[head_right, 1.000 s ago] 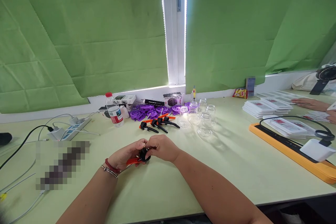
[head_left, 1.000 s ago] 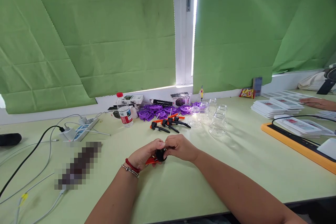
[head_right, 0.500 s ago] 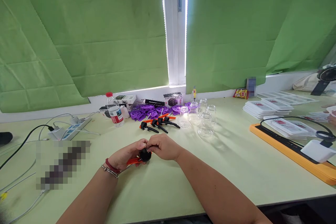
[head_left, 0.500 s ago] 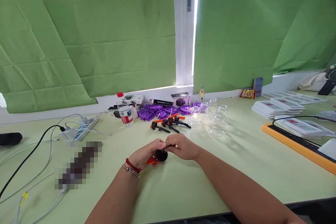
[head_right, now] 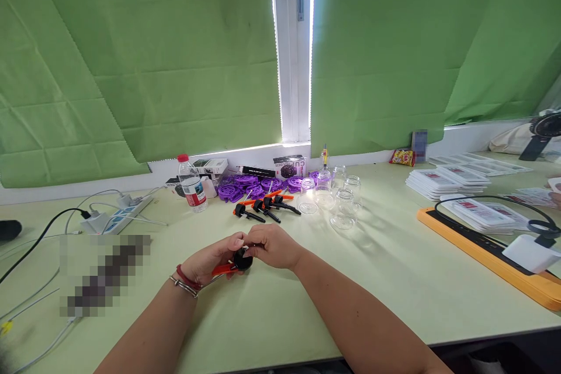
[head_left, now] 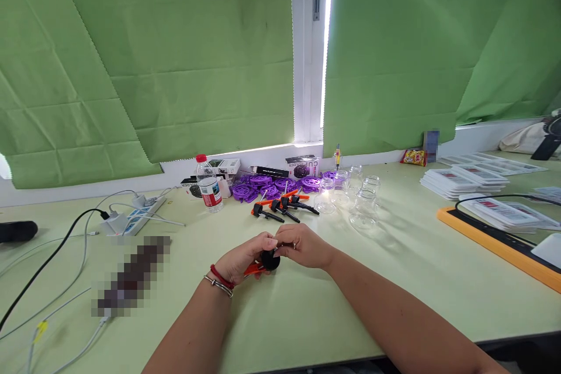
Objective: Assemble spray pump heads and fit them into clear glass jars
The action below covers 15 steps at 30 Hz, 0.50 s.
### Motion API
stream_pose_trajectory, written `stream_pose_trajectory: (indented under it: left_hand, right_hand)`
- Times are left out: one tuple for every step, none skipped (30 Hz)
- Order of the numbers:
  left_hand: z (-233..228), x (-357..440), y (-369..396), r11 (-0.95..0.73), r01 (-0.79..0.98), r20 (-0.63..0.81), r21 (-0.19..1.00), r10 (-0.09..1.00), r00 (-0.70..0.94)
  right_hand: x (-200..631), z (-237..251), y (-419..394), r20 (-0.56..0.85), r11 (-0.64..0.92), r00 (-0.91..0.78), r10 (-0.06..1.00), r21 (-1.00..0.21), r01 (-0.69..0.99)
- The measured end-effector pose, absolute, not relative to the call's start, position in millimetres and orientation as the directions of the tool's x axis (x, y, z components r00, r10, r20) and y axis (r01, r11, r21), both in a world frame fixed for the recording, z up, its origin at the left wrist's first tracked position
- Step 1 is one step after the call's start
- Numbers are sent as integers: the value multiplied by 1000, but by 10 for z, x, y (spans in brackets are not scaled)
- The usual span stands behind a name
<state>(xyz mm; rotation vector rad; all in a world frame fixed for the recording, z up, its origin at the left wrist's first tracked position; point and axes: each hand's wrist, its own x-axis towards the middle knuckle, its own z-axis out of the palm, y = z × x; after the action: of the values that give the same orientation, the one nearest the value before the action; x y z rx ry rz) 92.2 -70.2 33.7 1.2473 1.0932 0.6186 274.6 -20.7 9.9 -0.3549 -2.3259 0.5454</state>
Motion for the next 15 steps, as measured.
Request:
stream_pose_trajectory:
  left_hand:
    - [342, 926, -705, 260, 177, -310, 949, 863, 399]
    - [348, 929, -707, 262, 176, -312, 949, 861, 401]
    - [354, 931, -709, 265, 178, -315, 948, 860, 400]
    - [358, 932, -710, 266, 180, -318, 947, 860, 400]
    - [360, 932, -711, 267, 183, -320, 946, 859, 400]
    - [360, 931, -710, 267, 186, -321, 946, 858, 401]
    - [358, 930, -709, 267, 186, -321, 946, 857, 403]
    - [355, 928, -707, 267, 185, -321, 946, 857, 404]
    - [351, 926, -704, 267, 184, -321, 946, 857, 404]
    - [348, 926, -702, 268, 182, -320, 946, 857, 403]
    - [345, 925, -701, 267, 181, -319, 946, 858, 401]
    - [344, 926, -700, 267, 182, -319, 946, 859, 401]
    - [344, 926, -701, 266, 183, -319, 946, 859, 401]
    - [346, 927, -702, 265, 183, -318, 947, 859, 401]
    - [349, 928, -705, 264, 182, -316, 947, 859, 402]
  right_hand:
    - [2742, 87, -202, 583, 872, -713, 390, -483, 82]
    - [2737, 73, -196, 586, 870, -713, 385, -488, 69]
    - [2733, 59, -188, 591, 869, -709, 385, -490, 64]
    - [2730, 45, -179, 594, 869, -704, 389, -491, 67]
    - [2728, 33, -170, 595, 869, -699, 396, -489, 77]
    - [2729, 23, -162, 594, 869, -695, 405, -486, 90]
    - [2732, 17, -155, 593, 869, -692, 412, -484, 103]
    - [2736, 14, -150, 590, 868, -690, 419, -482, 115]
    - [2741, 14, -148, 588, 867, -687, 427, -482, 126]
    - [2746, 18, -149, 585, 866, -688, 430, -483, 131]
    - [2751, 23, -152, 582, 866, -691, 429, -483, 130]
    - [2754, 30, -157, 580, 866, -696, 424, -484, 125]
    - [2755, 36, -164, 578, 868, -702, 416, -483, 117]
    - [2755, 42, -171, 575, 869, -708, 409, -482, 111]
    - [2755, 45, -176, 574, 870, -712, 405, -481, 107]
